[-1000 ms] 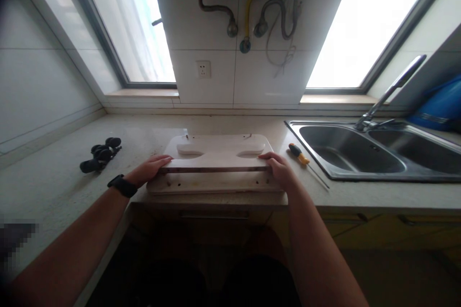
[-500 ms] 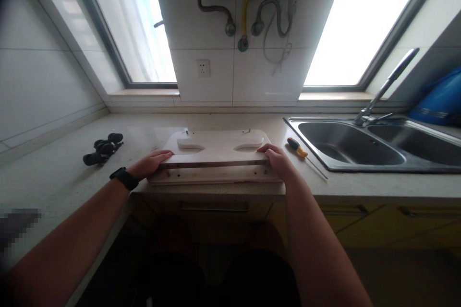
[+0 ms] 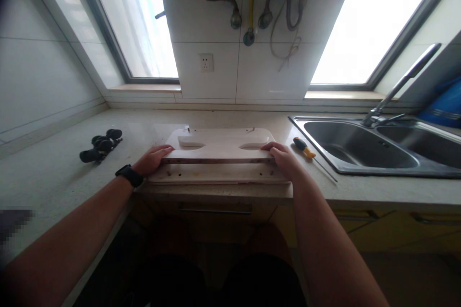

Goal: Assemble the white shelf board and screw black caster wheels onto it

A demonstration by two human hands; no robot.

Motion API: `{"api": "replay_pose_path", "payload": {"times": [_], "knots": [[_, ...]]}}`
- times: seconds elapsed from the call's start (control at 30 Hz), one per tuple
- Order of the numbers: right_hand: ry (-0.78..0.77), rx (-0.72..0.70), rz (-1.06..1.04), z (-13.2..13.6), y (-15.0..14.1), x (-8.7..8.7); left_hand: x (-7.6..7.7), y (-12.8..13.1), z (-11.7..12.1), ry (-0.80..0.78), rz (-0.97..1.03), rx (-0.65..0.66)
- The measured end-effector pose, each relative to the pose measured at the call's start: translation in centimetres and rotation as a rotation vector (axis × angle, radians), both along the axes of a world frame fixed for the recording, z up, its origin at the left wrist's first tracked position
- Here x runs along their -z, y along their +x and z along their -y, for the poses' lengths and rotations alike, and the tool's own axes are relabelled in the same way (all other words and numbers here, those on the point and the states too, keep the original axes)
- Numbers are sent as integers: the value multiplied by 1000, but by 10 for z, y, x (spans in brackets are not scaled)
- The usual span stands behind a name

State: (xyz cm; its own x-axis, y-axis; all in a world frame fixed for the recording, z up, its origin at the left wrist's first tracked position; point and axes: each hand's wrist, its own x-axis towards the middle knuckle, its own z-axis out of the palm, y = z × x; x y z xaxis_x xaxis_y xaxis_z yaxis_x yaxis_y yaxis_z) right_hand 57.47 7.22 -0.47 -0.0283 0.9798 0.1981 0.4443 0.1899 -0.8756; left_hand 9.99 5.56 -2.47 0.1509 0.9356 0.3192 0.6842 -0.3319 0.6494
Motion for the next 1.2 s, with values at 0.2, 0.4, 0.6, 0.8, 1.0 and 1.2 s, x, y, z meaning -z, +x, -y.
{"api": "replay_pose_path", "payload": {"times": [0.2, 0.4, 0.6, 0.8, 1.0, 1.2], "knots": [[-54, 10, -85, -9, 1, 2, 5, -3, -13, 22, -62, 16], [13, 46, -107, -18, 4, 9, 3, -4, -17, 42, -62, 14], [111, 59, 5, -12, 11, 12, -1, -5, -5, 18, -64, 65], [87, 35, 154, 2, 25, 9, -10, 4, 2, -109, 35, 75], [154, 124, 153, 8, 26, 20, -19, 10, 7, -157, 103, 85], [146, 96, 202, 9, 21, 16, -17, 8, 9, -176, 140, 63]]}}
